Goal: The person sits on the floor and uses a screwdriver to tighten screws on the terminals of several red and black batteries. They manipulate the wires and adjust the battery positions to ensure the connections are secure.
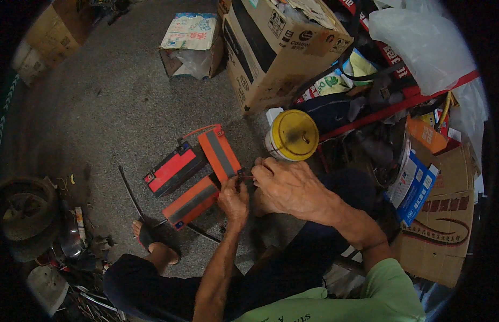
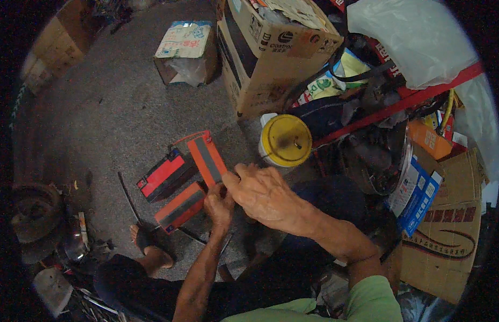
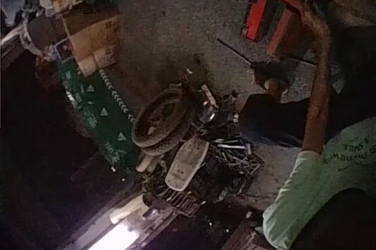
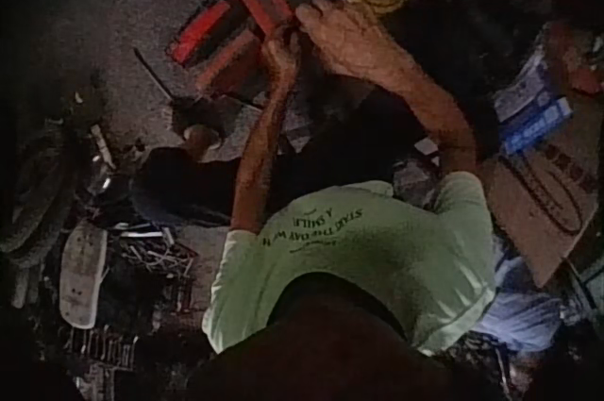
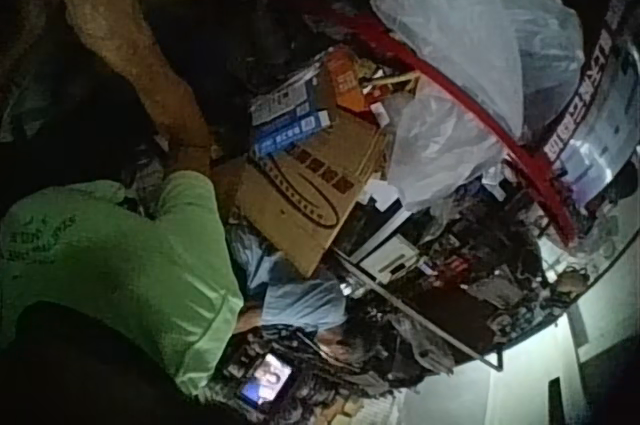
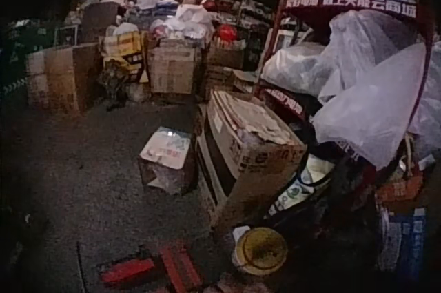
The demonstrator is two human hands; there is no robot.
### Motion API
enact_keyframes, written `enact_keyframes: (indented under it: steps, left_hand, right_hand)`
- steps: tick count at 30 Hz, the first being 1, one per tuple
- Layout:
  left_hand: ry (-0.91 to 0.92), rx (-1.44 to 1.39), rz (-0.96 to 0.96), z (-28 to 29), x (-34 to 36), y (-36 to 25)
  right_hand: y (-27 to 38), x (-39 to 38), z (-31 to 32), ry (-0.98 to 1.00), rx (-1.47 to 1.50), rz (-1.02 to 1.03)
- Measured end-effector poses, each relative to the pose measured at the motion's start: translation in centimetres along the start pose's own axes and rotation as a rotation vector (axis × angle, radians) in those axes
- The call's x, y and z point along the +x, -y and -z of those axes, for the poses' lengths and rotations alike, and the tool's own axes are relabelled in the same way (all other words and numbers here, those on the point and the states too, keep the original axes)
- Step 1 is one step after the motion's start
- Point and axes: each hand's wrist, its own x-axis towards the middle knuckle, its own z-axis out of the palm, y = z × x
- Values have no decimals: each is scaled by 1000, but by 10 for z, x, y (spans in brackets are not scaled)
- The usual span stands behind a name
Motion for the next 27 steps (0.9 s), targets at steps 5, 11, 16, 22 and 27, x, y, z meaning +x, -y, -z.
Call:
enact_keyframes:
  steps: [5,11,16,22,27]
  left_hand:
    - [133,-138,345,-6,-9,-7]
    - [128,-687,590,-26,-17,14]
    - [161,-735,637,-17,-15,-3]
    - [125,-627,559,-27,-16,15]
    - [144,-601,558,-21,-7,0]
  right_hand:
    - [3,1,10,129,24,-101]
    - [7,3,11,98,44,-93]
    - [0,0,9,87,17,-125]
    - [2,7,20,23,-25,-141]
    - [-3,3,20,8,-7,-149]
